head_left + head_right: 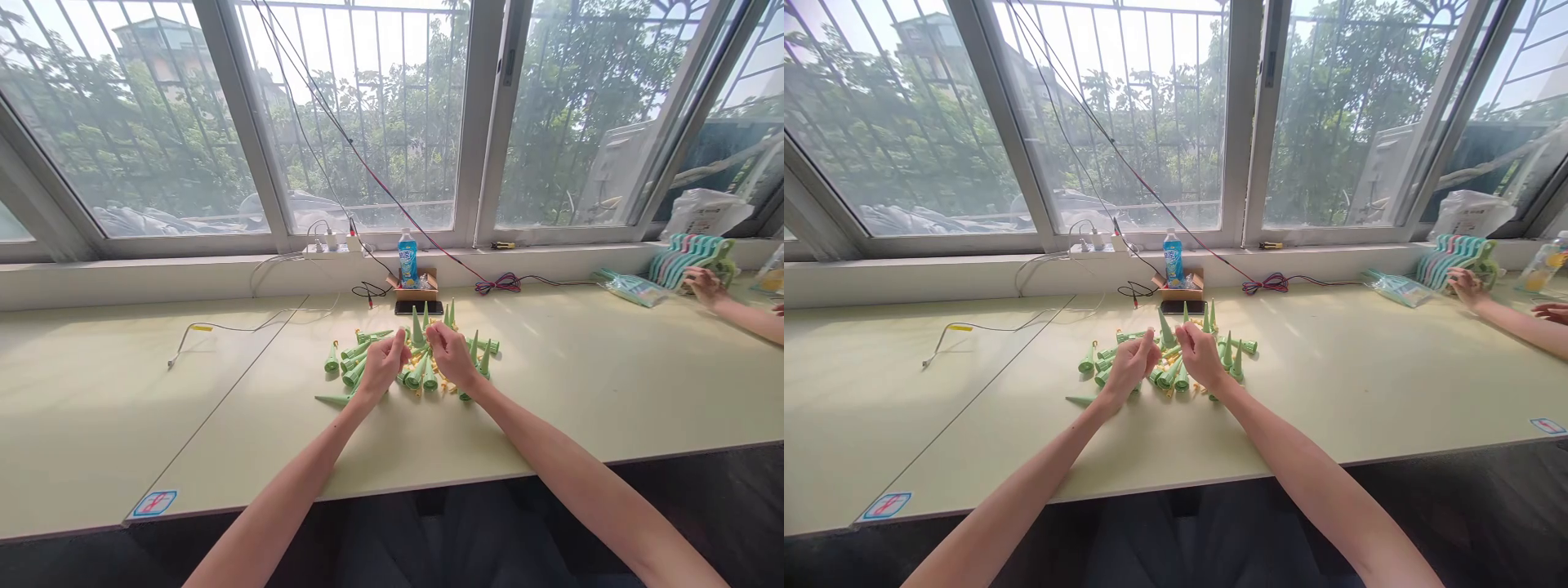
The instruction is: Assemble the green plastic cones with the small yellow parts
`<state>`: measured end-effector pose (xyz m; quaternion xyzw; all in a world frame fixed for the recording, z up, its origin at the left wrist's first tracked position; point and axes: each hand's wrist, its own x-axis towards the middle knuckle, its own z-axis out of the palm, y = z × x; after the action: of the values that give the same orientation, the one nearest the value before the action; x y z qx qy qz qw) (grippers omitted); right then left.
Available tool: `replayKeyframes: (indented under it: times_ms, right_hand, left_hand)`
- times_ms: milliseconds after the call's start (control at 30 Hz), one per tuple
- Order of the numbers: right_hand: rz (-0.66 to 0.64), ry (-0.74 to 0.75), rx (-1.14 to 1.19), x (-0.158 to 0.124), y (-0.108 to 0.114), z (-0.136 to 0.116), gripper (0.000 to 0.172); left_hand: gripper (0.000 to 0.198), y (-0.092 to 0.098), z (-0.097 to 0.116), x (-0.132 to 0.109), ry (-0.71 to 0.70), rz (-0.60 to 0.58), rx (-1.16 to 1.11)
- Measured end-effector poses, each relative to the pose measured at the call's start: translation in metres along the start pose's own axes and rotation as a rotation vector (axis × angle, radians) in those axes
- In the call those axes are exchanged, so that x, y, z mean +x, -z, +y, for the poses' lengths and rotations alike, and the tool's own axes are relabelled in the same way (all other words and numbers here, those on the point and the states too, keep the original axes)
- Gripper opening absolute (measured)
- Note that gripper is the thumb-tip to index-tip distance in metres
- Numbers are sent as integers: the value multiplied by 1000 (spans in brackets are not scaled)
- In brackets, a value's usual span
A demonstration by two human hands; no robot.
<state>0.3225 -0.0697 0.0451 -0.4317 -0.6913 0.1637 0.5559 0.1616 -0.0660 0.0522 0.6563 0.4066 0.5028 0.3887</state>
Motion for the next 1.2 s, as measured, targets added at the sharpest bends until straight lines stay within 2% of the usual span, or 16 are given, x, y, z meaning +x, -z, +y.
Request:
replayKeyframes:
  times_ms: [167,467,700,867,1033,1200]
  right_hand:
    - [-113,74,8,-2,1,1,36]
    - [-140,153,37,-2,2,6,34]
    - [-119,180,24,-1,3,5,32]
    - [-87,139,1,-1,2,7,34]
    - [-79,87,-15,0,-1,9,37]
    - [-66,77,-28,0,-2,7,40]
  left_hand:
    - [73,2,3,-2,53,-89,18]
    - [74,6,10,-4,140,-150,-43]
    - [65,9,8,-3,160,-191,-27]
    - [52,9,12,-6,111,-228,-11]
    - [39,7,16,-8,35,-151,4]
    - [39,3,10,-6,-115,-41,-6]
